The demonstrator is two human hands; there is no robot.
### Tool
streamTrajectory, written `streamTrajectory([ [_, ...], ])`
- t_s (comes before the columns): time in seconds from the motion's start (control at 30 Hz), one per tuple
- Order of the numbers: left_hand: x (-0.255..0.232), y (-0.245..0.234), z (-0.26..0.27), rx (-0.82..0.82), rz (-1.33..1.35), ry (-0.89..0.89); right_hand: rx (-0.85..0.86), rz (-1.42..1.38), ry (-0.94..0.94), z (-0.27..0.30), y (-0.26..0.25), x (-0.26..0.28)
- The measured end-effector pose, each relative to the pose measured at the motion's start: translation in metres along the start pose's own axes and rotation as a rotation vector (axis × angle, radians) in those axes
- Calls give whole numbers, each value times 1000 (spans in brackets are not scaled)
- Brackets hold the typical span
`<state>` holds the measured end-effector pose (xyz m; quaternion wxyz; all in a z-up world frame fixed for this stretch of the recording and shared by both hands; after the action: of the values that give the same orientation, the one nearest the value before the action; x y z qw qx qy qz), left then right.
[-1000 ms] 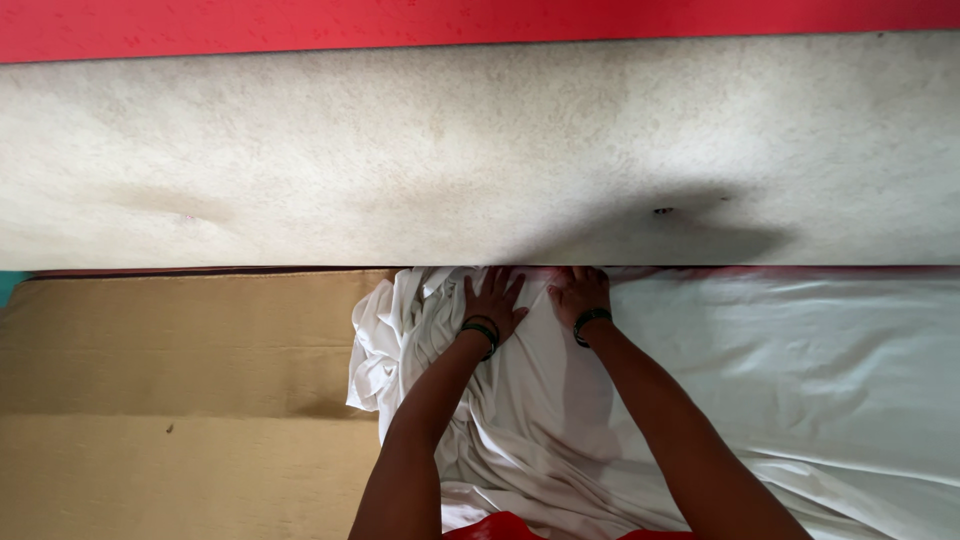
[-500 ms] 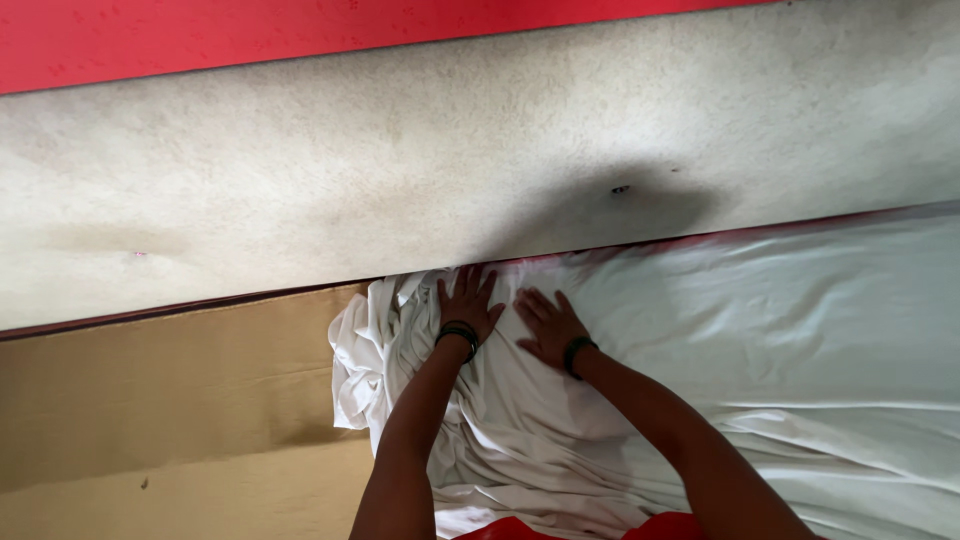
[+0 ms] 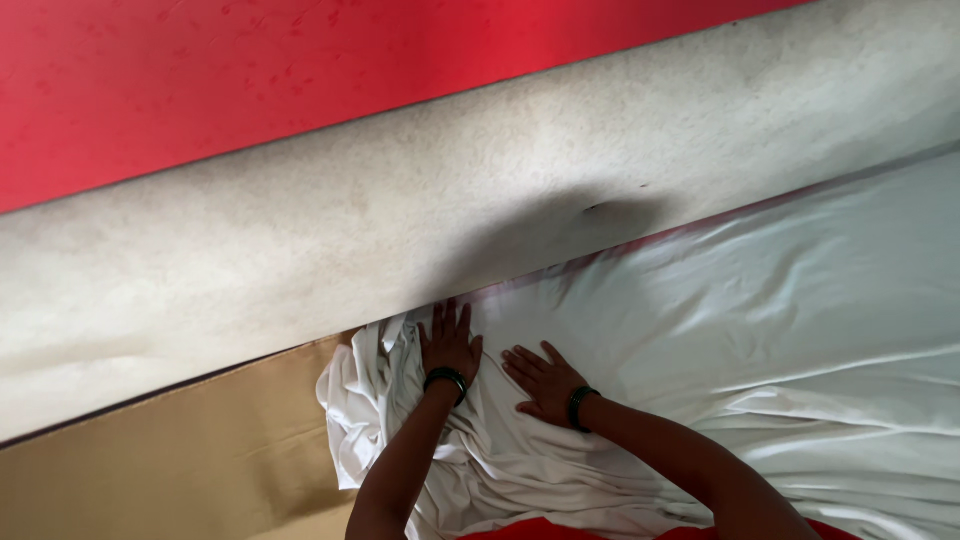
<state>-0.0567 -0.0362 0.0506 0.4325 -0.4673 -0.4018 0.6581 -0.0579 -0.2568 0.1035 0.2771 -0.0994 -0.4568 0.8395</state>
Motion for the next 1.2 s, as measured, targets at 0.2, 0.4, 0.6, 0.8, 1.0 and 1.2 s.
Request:
streamTrajectory([
  [0.2, -1, -4, -1, 14, -39, -3, 12, -13, -5, -5, 3, -2],
  [0.4, 2, 8, -6, 0, -91, -17, 51, 43, -52, -18, 17, -12],
  [0.6, -2, 18, -5, 106, -119, -110, 240, 173, -196, -16, 12, -52],
  [0.8, -48, -15, -22, 415, -350, -264, 338, 241, -49, 59, 23, -129],
  [1.0, -171, 22, -33, 377, -361, 191, 176, -76, 335, 122, 62, -230],
  [1.2, -310, 47, 25, 521, -75, 492, 93, -310, 403, 149, 105, -273],
])
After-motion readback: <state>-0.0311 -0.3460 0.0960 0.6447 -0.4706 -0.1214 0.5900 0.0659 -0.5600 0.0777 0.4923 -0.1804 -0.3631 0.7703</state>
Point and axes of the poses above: each hand's wrist, its own z-axis away from the middle knuckle, its own y-axis out of the palm, x = y × z, the point moved 1 cm from there along -z, towards the middle knuckle, and after that the axes turned 4 degrees about x, right-handed, at the moved point
